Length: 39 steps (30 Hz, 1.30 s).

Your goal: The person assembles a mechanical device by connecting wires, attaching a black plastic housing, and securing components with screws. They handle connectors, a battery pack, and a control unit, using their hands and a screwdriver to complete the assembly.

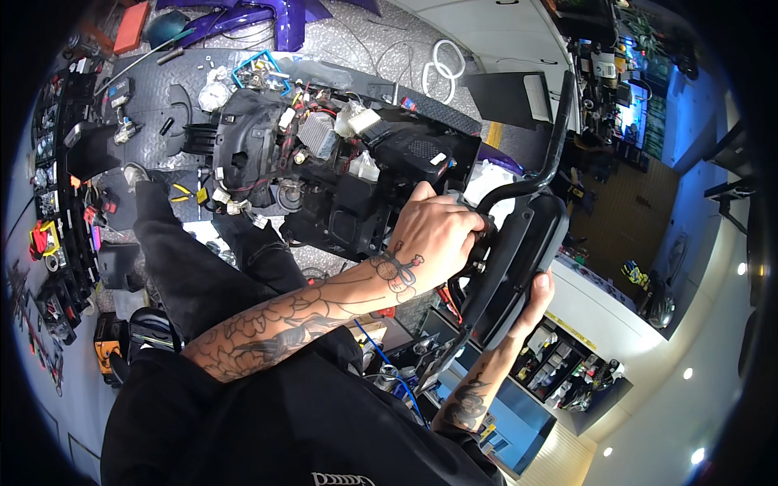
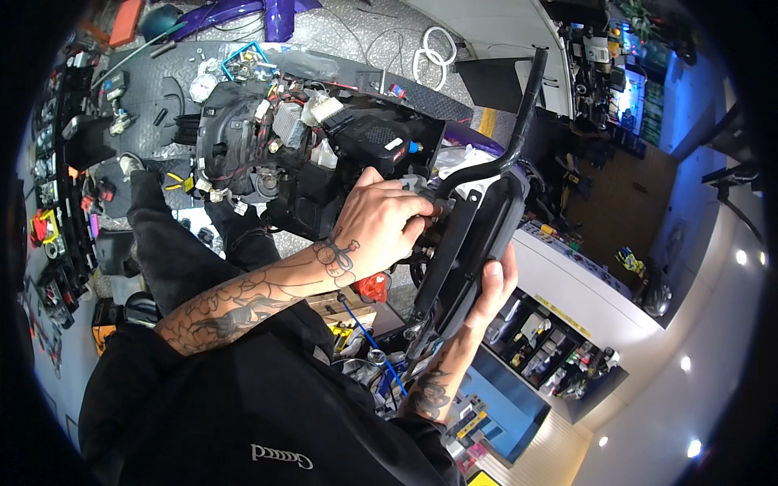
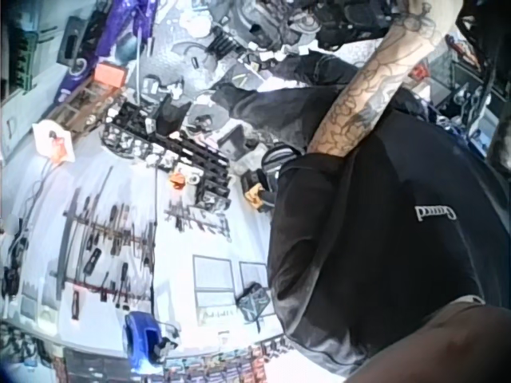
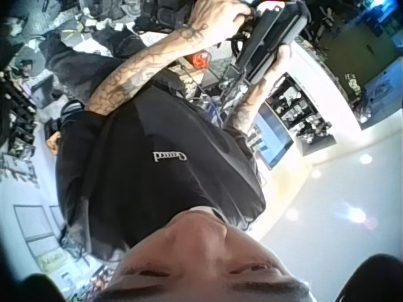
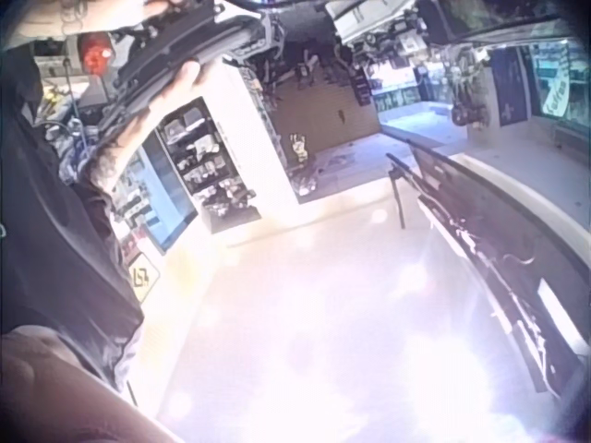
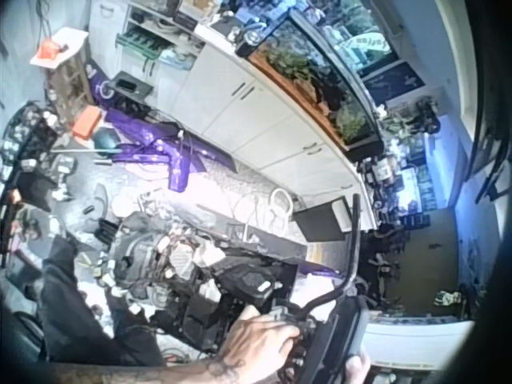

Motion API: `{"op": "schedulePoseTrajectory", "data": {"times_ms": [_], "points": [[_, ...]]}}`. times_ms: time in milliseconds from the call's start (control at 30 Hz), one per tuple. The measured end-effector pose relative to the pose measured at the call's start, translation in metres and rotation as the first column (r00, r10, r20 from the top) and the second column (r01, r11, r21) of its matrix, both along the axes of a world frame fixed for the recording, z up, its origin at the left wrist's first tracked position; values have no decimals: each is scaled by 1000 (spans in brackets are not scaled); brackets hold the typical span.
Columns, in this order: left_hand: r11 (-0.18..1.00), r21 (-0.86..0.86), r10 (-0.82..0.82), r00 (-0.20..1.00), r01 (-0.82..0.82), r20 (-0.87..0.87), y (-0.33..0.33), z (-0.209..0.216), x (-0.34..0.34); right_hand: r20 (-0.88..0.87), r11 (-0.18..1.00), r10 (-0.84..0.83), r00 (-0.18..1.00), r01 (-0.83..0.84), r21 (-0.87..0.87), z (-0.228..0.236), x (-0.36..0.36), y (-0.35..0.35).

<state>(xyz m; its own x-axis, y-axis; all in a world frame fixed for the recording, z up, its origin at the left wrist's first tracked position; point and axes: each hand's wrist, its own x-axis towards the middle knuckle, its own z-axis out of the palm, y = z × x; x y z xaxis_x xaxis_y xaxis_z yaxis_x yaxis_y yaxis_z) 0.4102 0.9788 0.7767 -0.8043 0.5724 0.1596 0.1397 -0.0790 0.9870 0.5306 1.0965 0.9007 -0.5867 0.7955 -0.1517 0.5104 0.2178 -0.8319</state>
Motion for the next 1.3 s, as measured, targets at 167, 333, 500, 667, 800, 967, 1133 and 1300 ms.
{"op": "schedulePoseTrajectory", "data": {"times_ms": [167,333,500,667,800,967,1133,1300], "points": [[999,-2,50,994,-51,-94,-1,0,-4,-47,999,33,998,-35,-33,-2,-5,4],[991,-128,-6,976,-23,-216,-2,2,-6,-75,995,58,995,-64,-71,-2,-2,7],[993,-115,-35,959,2,-280,0,3,-12,-36,1000,-3,999,3,4,-7,12,20],[971,-214,-158,964,112,-215,0,10,-20,-35,999,43,998,-44,-26,-2,5,16],[973,-202,-156,958,108,-240,-3,10,-17,-49,996,85,995,-87,-31,-1,-1,11],[978,-199,-110,966,63,-234,3,9,-18,-47,994,99,994,-100,-30,1,1,12],[947,-271,-246,929,170,-276,7,12,-26,-50,995,91,995,-93,-25,-3,2,17],[955,-216,-255,937,205,-240,-9,19,-31,-43,994,104,994,-105,-17,-5,8,25]]}}
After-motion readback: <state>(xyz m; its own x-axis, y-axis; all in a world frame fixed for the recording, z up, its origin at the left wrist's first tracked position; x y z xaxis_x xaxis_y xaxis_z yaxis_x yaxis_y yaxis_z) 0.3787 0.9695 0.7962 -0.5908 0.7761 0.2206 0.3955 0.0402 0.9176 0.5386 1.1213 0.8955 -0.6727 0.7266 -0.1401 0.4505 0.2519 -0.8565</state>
